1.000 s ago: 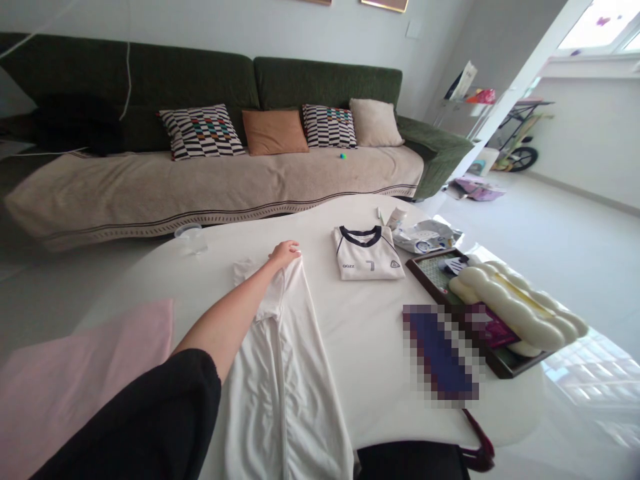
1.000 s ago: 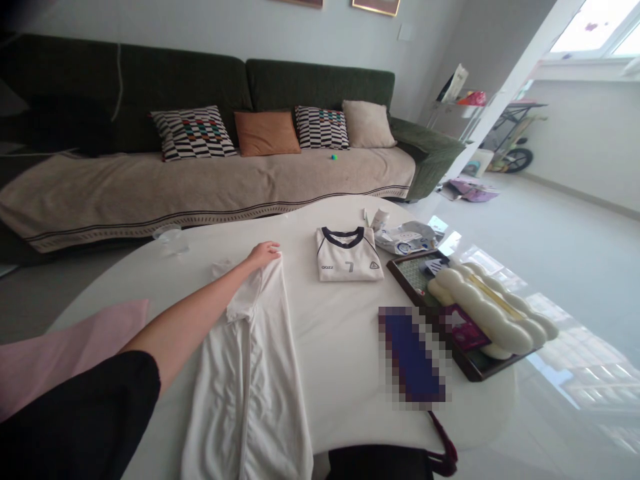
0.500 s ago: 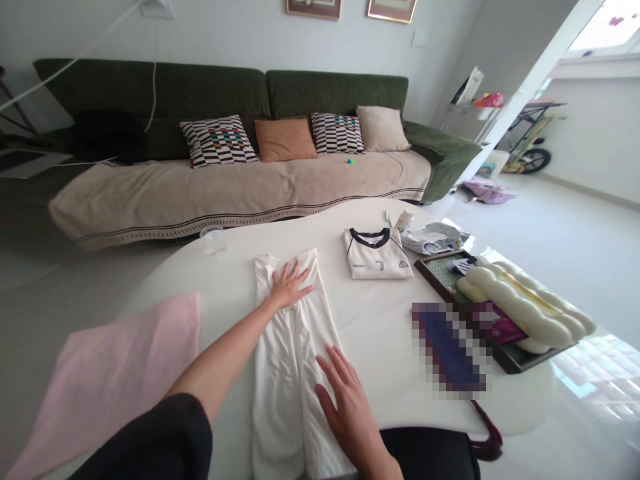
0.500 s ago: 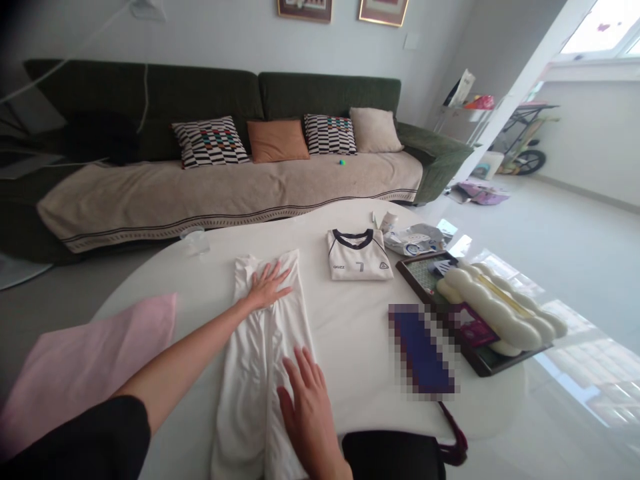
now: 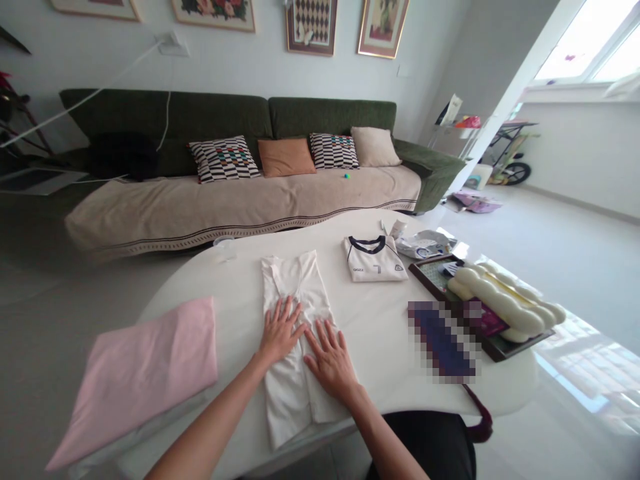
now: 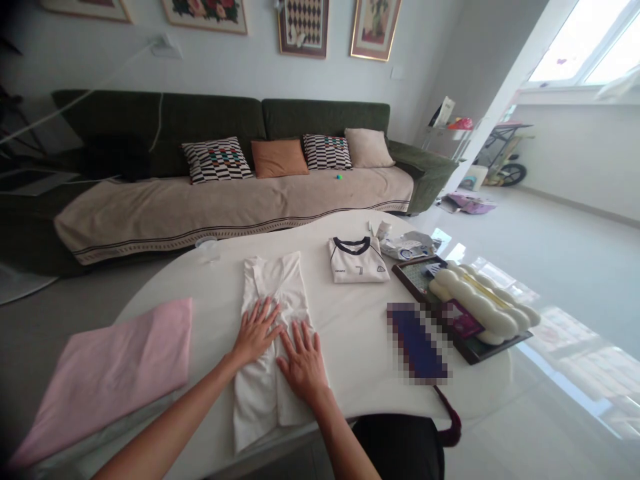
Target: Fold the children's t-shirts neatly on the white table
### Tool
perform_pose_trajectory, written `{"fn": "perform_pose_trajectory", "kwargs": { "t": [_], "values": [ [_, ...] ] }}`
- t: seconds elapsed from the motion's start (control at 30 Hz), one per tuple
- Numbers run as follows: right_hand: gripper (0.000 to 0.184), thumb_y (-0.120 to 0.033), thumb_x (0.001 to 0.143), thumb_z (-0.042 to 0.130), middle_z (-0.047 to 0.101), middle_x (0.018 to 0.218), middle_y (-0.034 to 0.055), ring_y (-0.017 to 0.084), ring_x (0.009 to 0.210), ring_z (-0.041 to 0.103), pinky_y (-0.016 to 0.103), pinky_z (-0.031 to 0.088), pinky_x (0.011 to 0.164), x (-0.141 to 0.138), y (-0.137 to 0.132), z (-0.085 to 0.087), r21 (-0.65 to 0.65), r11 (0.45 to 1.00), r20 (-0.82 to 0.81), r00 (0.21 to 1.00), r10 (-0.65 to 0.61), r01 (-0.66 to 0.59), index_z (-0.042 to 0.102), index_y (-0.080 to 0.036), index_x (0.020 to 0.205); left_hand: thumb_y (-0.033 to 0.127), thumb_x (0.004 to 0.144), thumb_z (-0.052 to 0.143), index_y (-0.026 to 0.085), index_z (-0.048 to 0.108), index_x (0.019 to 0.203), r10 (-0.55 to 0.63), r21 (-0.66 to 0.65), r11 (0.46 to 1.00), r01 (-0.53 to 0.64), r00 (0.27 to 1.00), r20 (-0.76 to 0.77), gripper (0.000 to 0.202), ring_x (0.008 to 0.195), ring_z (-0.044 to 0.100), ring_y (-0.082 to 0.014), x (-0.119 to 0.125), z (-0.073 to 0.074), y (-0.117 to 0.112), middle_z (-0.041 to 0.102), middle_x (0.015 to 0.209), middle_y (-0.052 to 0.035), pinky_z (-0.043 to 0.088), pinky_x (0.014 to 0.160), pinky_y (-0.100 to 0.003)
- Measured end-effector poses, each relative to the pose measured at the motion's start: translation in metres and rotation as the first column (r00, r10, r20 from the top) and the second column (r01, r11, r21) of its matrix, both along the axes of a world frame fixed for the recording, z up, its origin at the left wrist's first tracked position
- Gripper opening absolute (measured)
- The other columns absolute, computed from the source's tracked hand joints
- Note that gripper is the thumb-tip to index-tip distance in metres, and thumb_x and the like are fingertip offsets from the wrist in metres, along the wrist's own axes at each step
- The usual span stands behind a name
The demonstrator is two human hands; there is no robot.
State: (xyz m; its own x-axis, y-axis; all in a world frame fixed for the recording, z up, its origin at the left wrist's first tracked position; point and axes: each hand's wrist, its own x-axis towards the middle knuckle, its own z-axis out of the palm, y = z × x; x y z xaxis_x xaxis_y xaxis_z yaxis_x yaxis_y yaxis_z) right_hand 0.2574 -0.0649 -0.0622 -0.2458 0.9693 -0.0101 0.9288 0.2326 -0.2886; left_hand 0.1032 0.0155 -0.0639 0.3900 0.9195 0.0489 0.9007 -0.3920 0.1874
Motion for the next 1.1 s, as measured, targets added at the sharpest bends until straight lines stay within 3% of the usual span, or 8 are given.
{"fn": "perform_pose_trajectory", "kwargs": {
  "t": [0.1,0.3,0.43,0.6,0.73,0.87,0.97,1.1],
  "values": [
    [0.055,-0.043,0.089,0.028,0.006,0.147,0.0047,0.027,0.133,0.001,0.051,0.013,0.102,-0.004,-0.012,0.004,-0.059,0.998,0.024,1.0,-0.018,0.019,0.011,-0.029,0.139,0.056,0.084,0.03,0.035,0.02,0.137,-0.013,-0.005,1.0,0.013,1.0,0.0,0.058,0.133,0.006,-0.0314,-0.003,-0.001,0.001,0.008,0.147,-0.0029,0.012,0.101,-0.055],
    [0.061,-0.035,0.082,0.044,0.008,0.146,0.0065,0.029,0.133,0.005,0.057,0.016,0.098,0.001,-0.04,0.026,-0.252,0.967,0.092,0.996,-0.009,0.032,0.019,-0.031,0.138,0.057,0.083,0.033,0.031,0.021,0.137,-0.079,-0.177,0.981,0.079,0.997,0.006,0.061,0.132,0.005,-0.0331,-0.006,0.029,0.001,0.005,0.147,-0.0081,0.018,0.099,-0.057],
    [0.062,-0.043,0.085,0.038,0.003,0.147,0.0065,0.026,0.133,0.0,0.052,0.019,0.1,0.002,-0.026,0.035,-0.121,0.99,0.061,0.996,-0.066,0.073,0.012,-0.027,0.139,0.048,0.087,0.033,0.027,0.011,0.14,-0.132,-0.022,0.991,0.135,0.987,0.091,0.061,0.133,0.005,-0.0283,-0.007,0.022,-0.044,0.006,0.147,-0.0087,0.021,0.1,-0.054],
    [0.058,-0.048,0.087,0.031,0.009,0.146,0.0059,0.023,0.133,0.001,0.048,0.013,0.104,-0.011,-0.017,0.018,-0.053,0.998,0.059,0.998,0.034,-0.031,0.017,-0.025,0.139,0.026,0.089,0.032,0.025,0.018,0.139,-0.115,0.052,0.993,0.11,0.988,0.102,0.051,0.132,0.018,-0.0235,-0.016,0.001,-0.099,0.021,0.144,-0.0074,0.023,0.103,-0.046],
    [0.054,-0.048,0.089,0.024,0.01,0.146,0.0049,0.024,0.133,0.003,0.049,0.014,0.103,-0.01,-0.043,0.016,-0.076,0.997,0.023,0.999,0.03,-0.028,0.018,-0.028,0.138,0.041,0.087,0.038,0.027,0.014,0.139,-0.194,0.004,0.981,0.195,0.977,0.083,0.059,0.131,0.016,-0.0278,-0.035,0.007,-0.13,0.017,0.145,-0.0092,0.025,0.102,-0.049],
    [0.071,-0.052,0.081,0.042,0.005,0.147,0.0038,0.026,0.133,0.003,0.05,0.02,0.101,0.01,-0.092,0.022,-0.089,0.985,0.01,0.988,0.151,-0.15,0.008,-0.031,0.139,0.055,0.073,0.055,0.03,0.01,0.139,-0.311,-0.059,0.948,0.313,0.95,0.044,0.084,0.131,0.013,-0.0346,-0.059,0.01,-0.174,0.011,0.146,-0.009,0.025,0.1,-0.054],
    [0.086,-0.035,0.072,0.058,0.008,0.146,0.0037,0.028,0.133,0.008,0.049,0.023,0.101,0.025,-0.125,0.008,0.003,0.975,0.104,0.97,0.219,-0.22,0.004,-0.03,0.139,0.023,0.073,0.06,0.036,0.008,0.138,-0.272,-0.041,0.962,0.271,0.962,-0.032,0.083,0.13,0.019,-0.0308,-0.069,0.002,-0.196,0.014,0.145,-0.0026,0.03,0.1,-0.049],
    [0.078,-0.001,0.073,0.04,0.021,0.144,-0.0006,0.022,0.13,0.021,0.042,0.024,0.101,0.03,-0.138,-0.022,0.257,0.948,0.271,0.955,0.118,-0.189,0.013,-0.035,0.137,-0.008,0.067,0.033,0.042,0.008,0.135,-0.176,0.045,0.983,0.178,0.983,-0.057,0.088,0.127,0.032,-0.0185,-0.069,-0.012,-0.199,0.028,0.14,0.0076,0.034,0.102,-0.039]
  ]
}}
